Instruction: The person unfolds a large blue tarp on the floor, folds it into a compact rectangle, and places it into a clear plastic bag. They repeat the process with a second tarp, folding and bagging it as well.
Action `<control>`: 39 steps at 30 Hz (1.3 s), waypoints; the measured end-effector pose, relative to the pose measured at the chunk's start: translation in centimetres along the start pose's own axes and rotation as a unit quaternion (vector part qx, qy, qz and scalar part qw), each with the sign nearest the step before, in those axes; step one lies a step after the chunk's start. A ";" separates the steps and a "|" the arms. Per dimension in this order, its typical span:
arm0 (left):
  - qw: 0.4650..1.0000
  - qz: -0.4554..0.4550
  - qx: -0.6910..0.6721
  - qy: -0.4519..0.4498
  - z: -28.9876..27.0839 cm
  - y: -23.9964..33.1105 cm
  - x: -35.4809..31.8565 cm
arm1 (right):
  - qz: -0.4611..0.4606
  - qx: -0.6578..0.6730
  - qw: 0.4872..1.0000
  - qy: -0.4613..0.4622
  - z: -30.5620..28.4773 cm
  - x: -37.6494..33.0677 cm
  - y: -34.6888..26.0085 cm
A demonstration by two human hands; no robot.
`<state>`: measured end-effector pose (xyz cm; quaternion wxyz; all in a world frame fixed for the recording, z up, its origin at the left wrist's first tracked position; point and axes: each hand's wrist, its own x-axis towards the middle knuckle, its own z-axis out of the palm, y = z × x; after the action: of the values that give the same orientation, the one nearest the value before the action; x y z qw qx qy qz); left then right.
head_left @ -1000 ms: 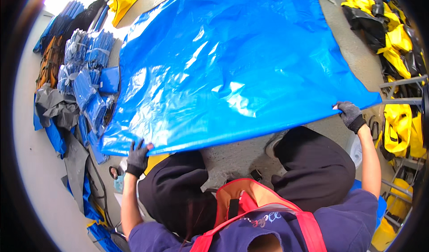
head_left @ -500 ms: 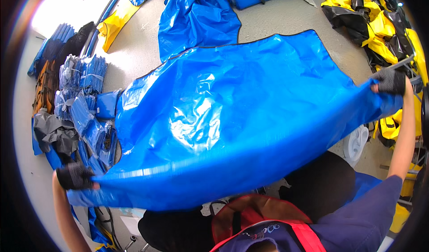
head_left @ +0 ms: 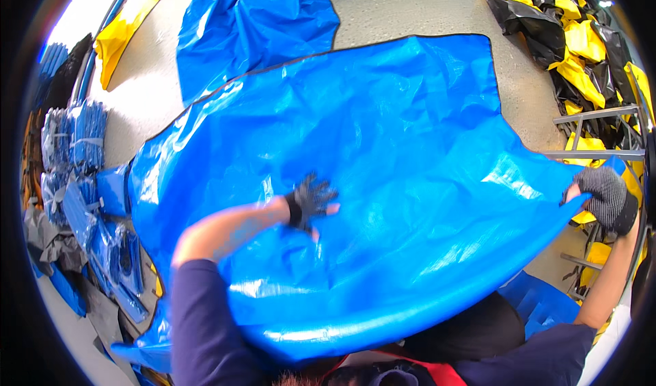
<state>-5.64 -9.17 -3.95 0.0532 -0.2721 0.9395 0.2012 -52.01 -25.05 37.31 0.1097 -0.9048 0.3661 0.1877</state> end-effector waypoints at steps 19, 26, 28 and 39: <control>0.934 -0.268 -0.151 -0.183 0.2 -3.4 -23.7 | -0.016 -0.064 0.995 -0.081 20.2 52.4 3.4; 0.694 -0.569 -0.349 -0.269 -14.8 17.7 -42.9 | 0.062 -0.114 0.990 -0.056 26.7 56.6 6.7; 0.588 -0.685 -0.362 -0.233 -15.0 24.1 -46.9 | 0.082 -0.110 0.985 -0.101 27.0 57.3 7.3; 0.233 -0.936 -0.207 0.166 5.3 39.1 -52.2 | 0.179 -0.165 0.964 -0.103 31.1 58.9 13.6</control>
<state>17.65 48.71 15.82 -0.0116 -0.9868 -0.0686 0.1460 -30.70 -60.84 -16.42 -0.0396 -0.8056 0.4729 0.3547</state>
